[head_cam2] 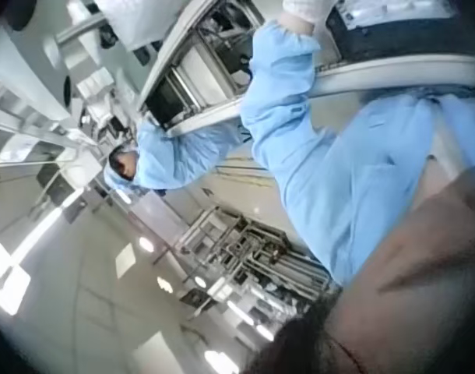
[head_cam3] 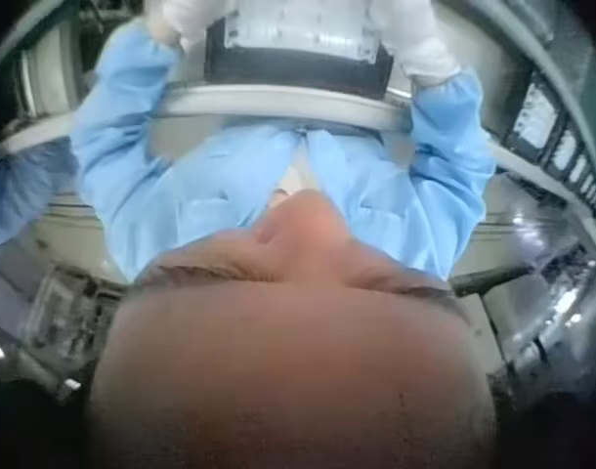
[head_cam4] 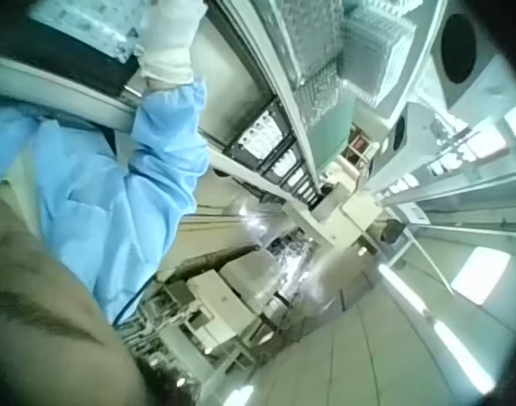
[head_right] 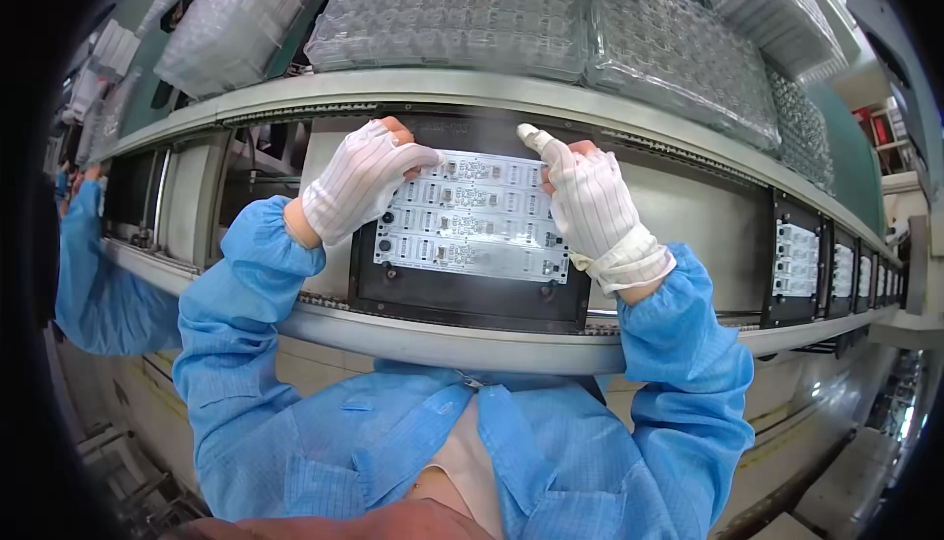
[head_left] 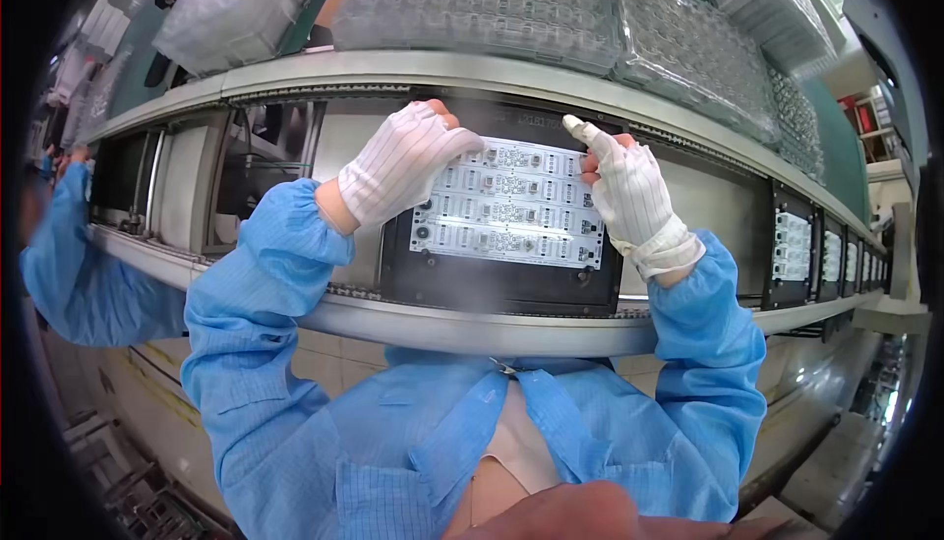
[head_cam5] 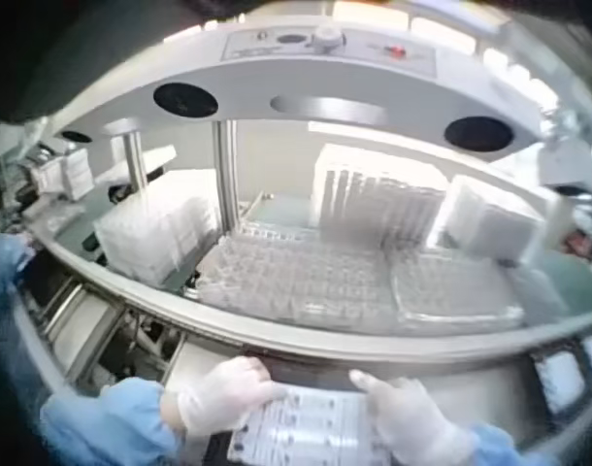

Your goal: Assembling electronic components onto printed circuit boards on a factory production line.

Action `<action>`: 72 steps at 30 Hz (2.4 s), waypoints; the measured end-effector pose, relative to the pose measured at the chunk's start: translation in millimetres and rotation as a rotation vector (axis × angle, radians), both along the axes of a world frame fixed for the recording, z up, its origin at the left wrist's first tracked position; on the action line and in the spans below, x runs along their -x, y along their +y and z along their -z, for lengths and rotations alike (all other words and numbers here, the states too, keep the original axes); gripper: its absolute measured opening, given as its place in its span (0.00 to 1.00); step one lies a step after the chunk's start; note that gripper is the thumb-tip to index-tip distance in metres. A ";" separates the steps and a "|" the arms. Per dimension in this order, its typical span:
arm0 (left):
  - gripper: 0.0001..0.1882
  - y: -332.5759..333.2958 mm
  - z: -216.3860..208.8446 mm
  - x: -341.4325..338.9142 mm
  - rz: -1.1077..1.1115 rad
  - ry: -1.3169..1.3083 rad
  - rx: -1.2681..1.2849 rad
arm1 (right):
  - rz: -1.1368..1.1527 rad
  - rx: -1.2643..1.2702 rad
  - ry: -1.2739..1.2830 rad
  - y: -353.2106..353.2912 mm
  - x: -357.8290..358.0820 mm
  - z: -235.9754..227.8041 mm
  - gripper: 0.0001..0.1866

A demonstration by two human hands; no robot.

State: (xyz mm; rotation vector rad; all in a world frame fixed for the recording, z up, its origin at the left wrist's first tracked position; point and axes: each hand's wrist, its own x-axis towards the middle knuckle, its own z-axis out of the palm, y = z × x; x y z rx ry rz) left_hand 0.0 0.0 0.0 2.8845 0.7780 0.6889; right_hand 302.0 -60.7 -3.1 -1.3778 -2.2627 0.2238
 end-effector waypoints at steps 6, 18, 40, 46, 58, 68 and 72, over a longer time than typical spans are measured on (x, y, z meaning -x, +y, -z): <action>0.15 -9.0 5.6 -54.6 0.048 -0.077 -0.071 | -0.071 -0.063 -0.059 -12.6 -45.4 -9.8 0.37; 0.13 -153.3 17.9 -206.7 0.055 -0.135 -0.149 | -0.089 0.067 -0.108 -147.3 -193.7 -17.3 0.34; 0.13 -477.8 -38.2 -509.1 0.073 -0.352 0.044 | -0.109 -0.023 -0.431 -484.7 -473.4 -124.3 0.27; 0.15 -273.9 14.6 -279.8 0.022 -0.481 0.142 | -0.019 0.263 -0.287 -276.9 -253.4 -88.7 0.38; 0.23 -76.7 81.1 97.0 -0.219 -0.377 0.216 | -0.154 0.141 0.047 -132.8 125.8 35.1 0.39; 0.13 -59.1 113.4 123.7 -0.103 -0.292 0.136 | -0.106 -0.013 -0.269 -136.5 164.6 72.7 0.36; 0.13 -59.9 140.9 112.7 -0.085 -0.301 0.120 | -0.092 -0.022 -0.315 -133.1 154.2 97.4 0.34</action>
